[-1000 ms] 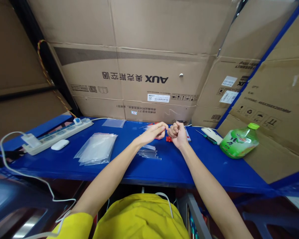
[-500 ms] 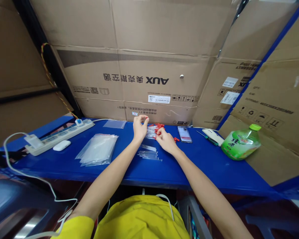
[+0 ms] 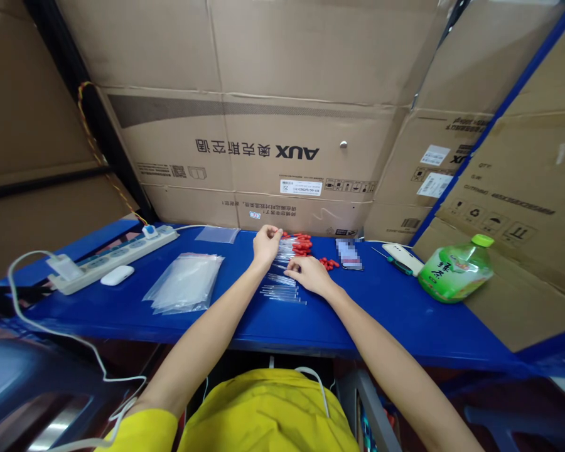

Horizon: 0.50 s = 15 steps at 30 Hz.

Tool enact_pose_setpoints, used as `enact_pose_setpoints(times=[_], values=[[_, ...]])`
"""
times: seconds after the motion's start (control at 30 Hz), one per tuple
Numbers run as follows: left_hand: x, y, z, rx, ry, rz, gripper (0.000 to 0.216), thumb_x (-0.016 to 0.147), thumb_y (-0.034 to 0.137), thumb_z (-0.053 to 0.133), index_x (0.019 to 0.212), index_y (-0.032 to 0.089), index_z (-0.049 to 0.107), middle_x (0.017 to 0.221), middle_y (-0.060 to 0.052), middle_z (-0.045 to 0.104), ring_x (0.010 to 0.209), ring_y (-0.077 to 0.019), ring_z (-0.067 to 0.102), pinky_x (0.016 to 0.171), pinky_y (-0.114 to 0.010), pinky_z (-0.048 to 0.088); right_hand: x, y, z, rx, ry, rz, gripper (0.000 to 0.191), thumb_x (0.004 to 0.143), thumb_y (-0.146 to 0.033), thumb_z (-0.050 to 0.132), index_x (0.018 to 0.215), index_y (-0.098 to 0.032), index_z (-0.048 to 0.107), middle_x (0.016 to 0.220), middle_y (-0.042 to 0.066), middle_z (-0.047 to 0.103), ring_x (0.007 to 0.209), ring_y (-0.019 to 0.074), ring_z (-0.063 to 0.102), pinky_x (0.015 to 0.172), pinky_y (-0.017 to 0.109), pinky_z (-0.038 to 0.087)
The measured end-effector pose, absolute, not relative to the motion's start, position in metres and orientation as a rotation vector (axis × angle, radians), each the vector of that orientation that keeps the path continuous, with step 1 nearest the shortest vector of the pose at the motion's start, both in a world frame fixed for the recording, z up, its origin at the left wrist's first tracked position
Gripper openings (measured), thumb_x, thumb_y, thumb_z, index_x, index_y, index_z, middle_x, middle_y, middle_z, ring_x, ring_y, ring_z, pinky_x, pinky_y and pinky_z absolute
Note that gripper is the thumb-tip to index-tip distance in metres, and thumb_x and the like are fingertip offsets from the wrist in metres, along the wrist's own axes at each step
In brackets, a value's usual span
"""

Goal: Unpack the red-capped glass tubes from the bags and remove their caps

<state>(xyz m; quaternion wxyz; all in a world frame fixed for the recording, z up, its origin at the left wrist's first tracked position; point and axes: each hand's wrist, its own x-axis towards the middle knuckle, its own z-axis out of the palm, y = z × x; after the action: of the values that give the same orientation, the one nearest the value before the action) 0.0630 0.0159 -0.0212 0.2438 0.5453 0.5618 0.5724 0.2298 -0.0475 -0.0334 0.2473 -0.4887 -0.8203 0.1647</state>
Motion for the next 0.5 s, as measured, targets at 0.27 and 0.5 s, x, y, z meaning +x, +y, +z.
enact_pose_setpoints(times=[0.27, 0.5], values=[[0.0679, 0.0079, -0.0202, 1.633, 1.524, 1.392, 0.020, 0.089, 0.038, 0.068, 0.079, 0.021, 0.063, 0.072, 0.000, 0.072, 0.067, -0.0167, 0.063, 0.069, -0.028, 0.041, 0.2258, -0.0499, -0.0345, -1.379, -2.236, 0.458, 0.017, 0.089, -0.045, 0.075, 0.087, -0.029, 0.080, 0.080, 0.001, 0.078, 0.078, 0.0194, 0.070, 0.066, 0.027, 0.040], [0.0682, 0.0115, -0.0251, 1.666, 1.485, 1.351, 0.009, 0.084, 0.027, 0.071, 0.085, 0.020, 0.066, 0.082, -0.003, 0.076, 0.075, -0.0171, 0.068, 0.073, -0.028, 0.044, 0.2269, -0.0497, -0.0324, -1.352, -2.217, 0.478, 0.014, 0.089, -0.040, 0.074, 0.085, -0.027, 0.076, 0.079, 0.000, 0.077, 0.076, 0.0176, 0.070, 0.066, 0.026, 0.040]])
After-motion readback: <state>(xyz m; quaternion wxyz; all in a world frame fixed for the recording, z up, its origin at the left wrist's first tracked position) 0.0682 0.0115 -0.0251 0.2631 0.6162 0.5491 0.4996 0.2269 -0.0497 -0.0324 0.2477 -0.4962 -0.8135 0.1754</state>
